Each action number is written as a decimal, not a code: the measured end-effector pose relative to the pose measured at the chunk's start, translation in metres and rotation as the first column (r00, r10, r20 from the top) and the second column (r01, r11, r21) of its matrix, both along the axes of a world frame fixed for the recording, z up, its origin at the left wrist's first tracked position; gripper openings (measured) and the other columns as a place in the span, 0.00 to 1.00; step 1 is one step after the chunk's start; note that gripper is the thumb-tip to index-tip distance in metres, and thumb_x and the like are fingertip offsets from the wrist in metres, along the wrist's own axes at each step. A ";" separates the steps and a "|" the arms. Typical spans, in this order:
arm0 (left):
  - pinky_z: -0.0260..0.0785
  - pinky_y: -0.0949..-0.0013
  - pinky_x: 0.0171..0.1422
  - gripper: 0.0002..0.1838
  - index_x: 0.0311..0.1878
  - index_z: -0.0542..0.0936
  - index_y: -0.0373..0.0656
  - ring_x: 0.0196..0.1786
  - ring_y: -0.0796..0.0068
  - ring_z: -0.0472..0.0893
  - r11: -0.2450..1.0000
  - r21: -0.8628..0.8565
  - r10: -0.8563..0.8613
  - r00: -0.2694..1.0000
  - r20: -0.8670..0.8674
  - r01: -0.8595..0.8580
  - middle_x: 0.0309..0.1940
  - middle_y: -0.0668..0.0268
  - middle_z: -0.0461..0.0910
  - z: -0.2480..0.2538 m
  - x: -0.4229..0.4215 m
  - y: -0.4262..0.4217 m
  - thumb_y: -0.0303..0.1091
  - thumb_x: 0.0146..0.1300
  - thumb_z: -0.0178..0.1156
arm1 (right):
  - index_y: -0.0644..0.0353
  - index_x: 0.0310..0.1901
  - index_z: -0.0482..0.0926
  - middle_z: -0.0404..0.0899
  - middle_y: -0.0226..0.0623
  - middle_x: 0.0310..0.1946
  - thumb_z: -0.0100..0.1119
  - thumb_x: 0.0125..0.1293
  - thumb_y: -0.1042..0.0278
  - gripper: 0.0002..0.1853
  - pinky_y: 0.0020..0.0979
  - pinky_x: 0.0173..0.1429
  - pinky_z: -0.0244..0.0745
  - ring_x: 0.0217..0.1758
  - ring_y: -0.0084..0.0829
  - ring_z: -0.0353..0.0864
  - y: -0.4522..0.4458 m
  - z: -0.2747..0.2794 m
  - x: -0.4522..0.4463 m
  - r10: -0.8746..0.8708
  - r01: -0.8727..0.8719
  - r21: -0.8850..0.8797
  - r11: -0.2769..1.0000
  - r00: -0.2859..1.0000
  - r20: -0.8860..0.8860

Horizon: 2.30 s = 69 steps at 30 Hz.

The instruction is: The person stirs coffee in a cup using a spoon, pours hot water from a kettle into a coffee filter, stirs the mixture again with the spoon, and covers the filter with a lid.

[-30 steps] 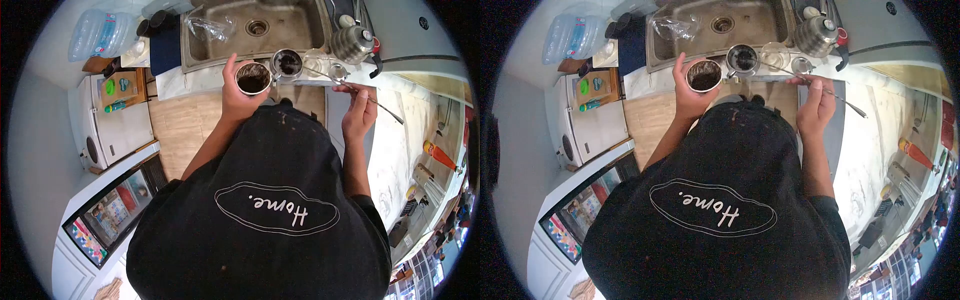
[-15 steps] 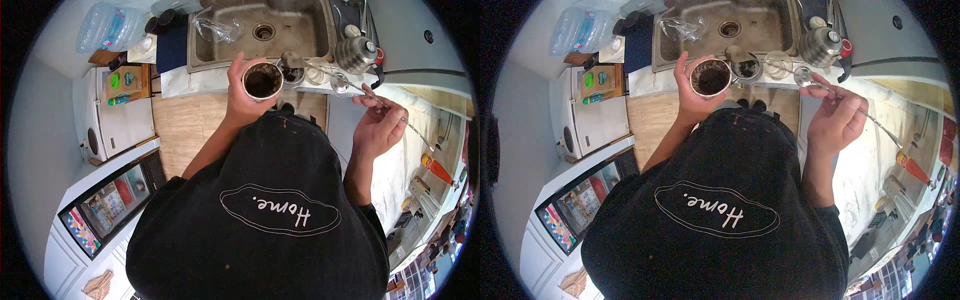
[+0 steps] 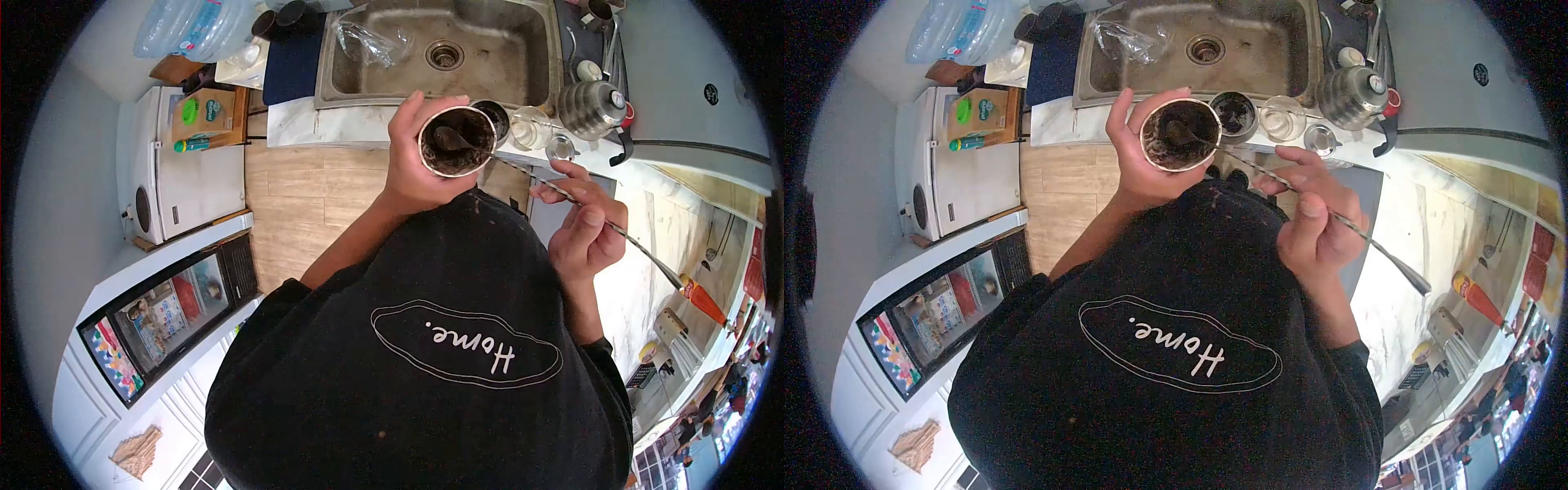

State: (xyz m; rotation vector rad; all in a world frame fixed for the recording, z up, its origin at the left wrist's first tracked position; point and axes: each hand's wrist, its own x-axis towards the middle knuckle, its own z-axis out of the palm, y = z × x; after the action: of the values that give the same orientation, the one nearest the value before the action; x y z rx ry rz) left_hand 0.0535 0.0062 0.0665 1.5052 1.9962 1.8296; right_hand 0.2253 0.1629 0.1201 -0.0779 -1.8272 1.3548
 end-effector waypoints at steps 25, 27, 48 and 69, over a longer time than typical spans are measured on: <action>0.74 0.57 0.71 0.68 0.79 0.36 0.43 0.66 0.54 0.80 1.000 0.006 0.007 0.993 -0.122 -0.006 0.67 0.44 0.72 -0.005 0.007 0.005 0.22 0.47 0.82 | 0.67 0.47 0.74 0.86 0.47 0.29 0.44 0.83 0.70 0.10 0.60 0.60 0.82 0.32 0.36 0.90 -0.009 -0.004 -0.013 -0.038 0.042 0.034 0.999 0.993 -0.109; 0.73 0.57 0.71 0.68 0.79 0.36 0.43 0.66 0.54 0.79 1.000 0.013 -0.017 0.993 -0.117 0.019 0.67 0.44 0.72 -0.005 0.007 0.005 0.22 0.47 0.82 | 0.67 0.46 0.73 0.85 0.46 0.29 0.42 0.84 0.68 0.11 0.60 0.61 0.82 0.33 0.36 0.89 -0.007 -0.006 -0.010 -0.050 0.050 -0.009 0.999 0.994 -0.093; 0.73 0.59 0.71 0.64 0.79 0.38 0.38 0.64 0.55 0.80 0.970 -0.136 0.202 0.979 -0.007 -0.201 0.66 0.45 0.72 -0.015 0.004 0.000 0.21 0.50 0.77 | 0.65 0.45 0.71 0.83 0.50 0.27 0.40 0.86 0.60 0.16 0.52 0.61 0.82 0.31 0.46 0.88 0.039 -0.021 0.029 -0.262 0.204 -0.626 0.753 0.965 -0.001; 0.74 0.59 0.71 0.63 0.80 0.40 0.38 0.65 0.56 0.79 0.928 -0.157 0.345 0.939 0.011 -0.339 0.65 0.46 0.72 -0.032 0.003 -0.014 0.21 0.51 0.77 | 0.70 0.49 0.79 0.88 0.46 0.42 0.41 0.84 0.68 0.16 0.33 0.56 0.79 0.44 0.36 0.91 0.037 -0.063 0.015 -0.232 0.284 -0.175 0.943 0.935 0.267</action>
State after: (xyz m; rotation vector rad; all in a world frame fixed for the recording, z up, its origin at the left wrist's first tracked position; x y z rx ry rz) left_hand 0.0561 -0.0080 0.0346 1.1272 2.4427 1.7432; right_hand 0.2402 0.1996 0.0572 -0.6028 -1.7871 1.3900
